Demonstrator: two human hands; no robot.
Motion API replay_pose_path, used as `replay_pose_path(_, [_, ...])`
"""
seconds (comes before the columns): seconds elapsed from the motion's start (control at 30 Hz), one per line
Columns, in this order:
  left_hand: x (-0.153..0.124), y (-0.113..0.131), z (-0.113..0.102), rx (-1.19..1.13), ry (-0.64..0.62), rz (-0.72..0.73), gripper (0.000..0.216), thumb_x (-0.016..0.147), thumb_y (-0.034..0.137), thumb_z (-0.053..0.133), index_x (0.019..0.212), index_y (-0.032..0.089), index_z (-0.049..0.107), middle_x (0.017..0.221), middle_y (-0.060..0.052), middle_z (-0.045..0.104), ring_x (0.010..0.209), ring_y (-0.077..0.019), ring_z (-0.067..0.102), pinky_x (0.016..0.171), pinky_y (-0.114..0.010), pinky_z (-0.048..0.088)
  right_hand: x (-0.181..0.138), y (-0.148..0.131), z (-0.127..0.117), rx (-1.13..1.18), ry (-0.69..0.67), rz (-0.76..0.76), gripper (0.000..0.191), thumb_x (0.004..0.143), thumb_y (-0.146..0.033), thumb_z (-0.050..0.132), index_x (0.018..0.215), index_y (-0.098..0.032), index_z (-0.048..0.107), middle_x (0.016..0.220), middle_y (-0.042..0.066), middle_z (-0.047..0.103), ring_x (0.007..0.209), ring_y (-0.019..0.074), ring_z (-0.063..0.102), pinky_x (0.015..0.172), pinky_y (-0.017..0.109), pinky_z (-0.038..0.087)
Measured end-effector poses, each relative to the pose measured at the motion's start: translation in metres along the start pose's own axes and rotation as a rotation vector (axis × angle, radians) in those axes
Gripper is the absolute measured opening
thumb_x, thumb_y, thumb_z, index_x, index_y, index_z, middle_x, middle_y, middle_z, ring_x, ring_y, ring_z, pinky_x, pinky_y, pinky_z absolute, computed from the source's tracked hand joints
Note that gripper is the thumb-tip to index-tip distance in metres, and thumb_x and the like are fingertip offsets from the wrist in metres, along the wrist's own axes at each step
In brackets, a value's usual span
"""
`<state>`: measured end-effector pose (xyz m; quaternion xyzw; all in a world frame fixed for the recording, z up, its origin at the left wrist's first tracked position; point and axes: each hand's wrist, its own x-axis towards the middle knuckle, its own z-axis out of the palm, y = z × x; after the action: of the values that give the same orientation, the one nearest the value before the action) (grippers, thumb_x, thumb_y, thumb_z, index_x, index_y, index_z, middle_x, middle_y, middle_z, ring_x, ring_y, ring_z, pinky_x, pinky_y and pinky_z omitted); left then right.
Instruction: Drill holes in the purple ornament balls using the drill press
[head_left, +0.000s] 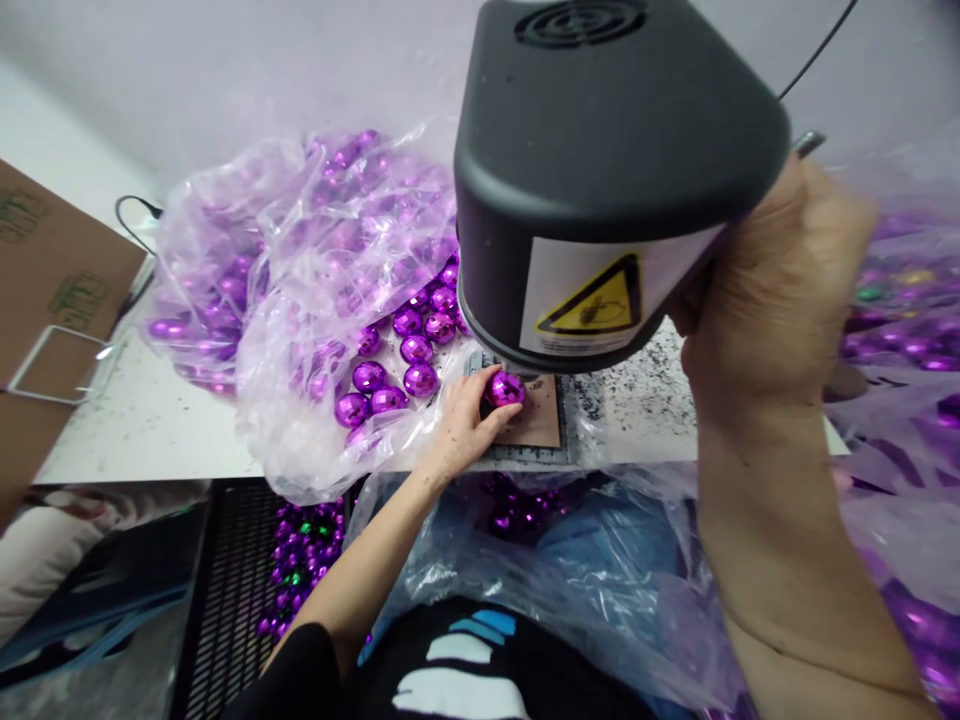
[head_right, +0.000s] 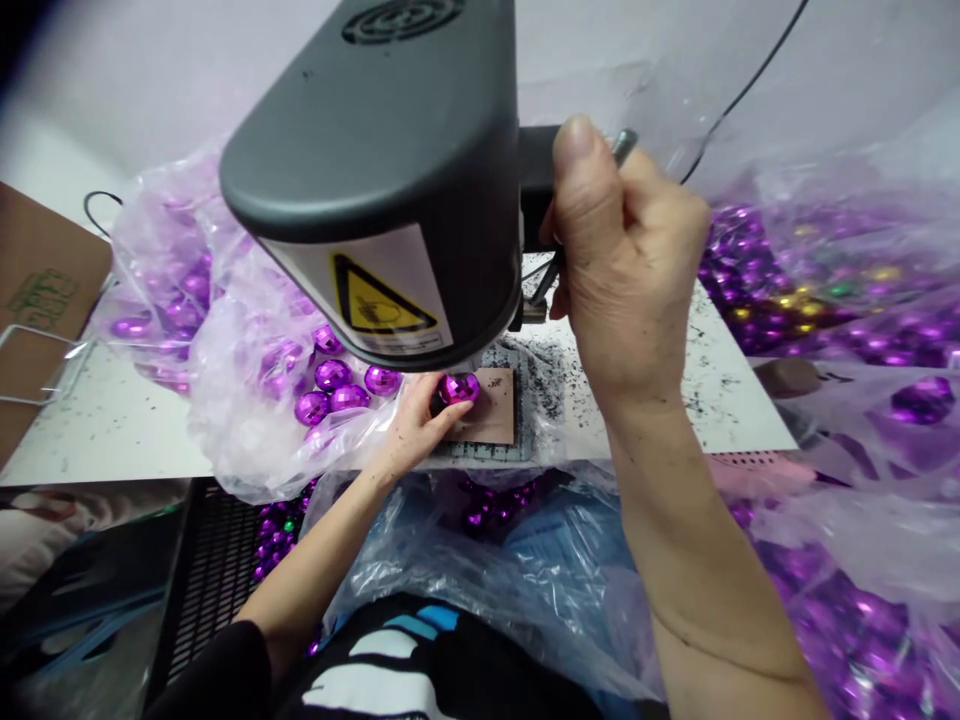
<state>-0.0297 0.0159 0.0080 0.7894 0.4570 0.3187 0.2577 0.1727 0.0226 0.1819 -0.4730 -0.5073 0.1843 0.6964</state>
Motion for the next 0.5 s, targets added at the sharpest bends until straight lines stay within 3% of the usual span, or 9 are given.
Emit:
replay_pose_path(0.17, [-0.008,0.010,0.016,0.076,0.089,0.155,0.048,0.087,0.036,0.070,0.128,0.019,0.051,0.123,-0.012,0.058,0.117,-0.0264,0.055,0.102,-0.042,0.044,-0.001,0.001,0.000,-0.003,0.008,0.009,0.044,0.084,-0.057,0.060,0.067,-0.017,0.049,0.051,-0.006,0.027,0.038,0.0058,0.031,0.034,0.025,0.028])
replay_pose_path(0.33, [-0.008,0.017,0.022,0.022,0.074,0.068,0.045,0.084,0.030,0.073,0.123,0.021,0.052,0.123,-0.010,0.056,0.116,-0.0254,0.055,0.100,-0.041,0.044,-0.001,0.003,-0.001,-0.027,0.009,-0.019,0.052,0.082,-0.065,0.057,0.068,-0.015,0.050,0.051,-0.007,0.026,0.037,0.0034,0.027,0.033,0.022,0.026])
replay_pose_path(0.5, [-0.004,0.020,0.022,0.030,0.054,0.007,0.053,0.083,0.040,0.075,0.125,0.020,0.050,0.126,-0.010,0.060,0.119,-0.0270,0.053,0.105,-0.044,0.039,-0.002,0.003,-0.001,-0.052,0.015,-0.036,0.055,0.081,-0.066,0.057,0.069,-0.013,0.051,0.061,-0.002,0.046,0.045,0.0018,0.036,0.038,0.020,0.027])
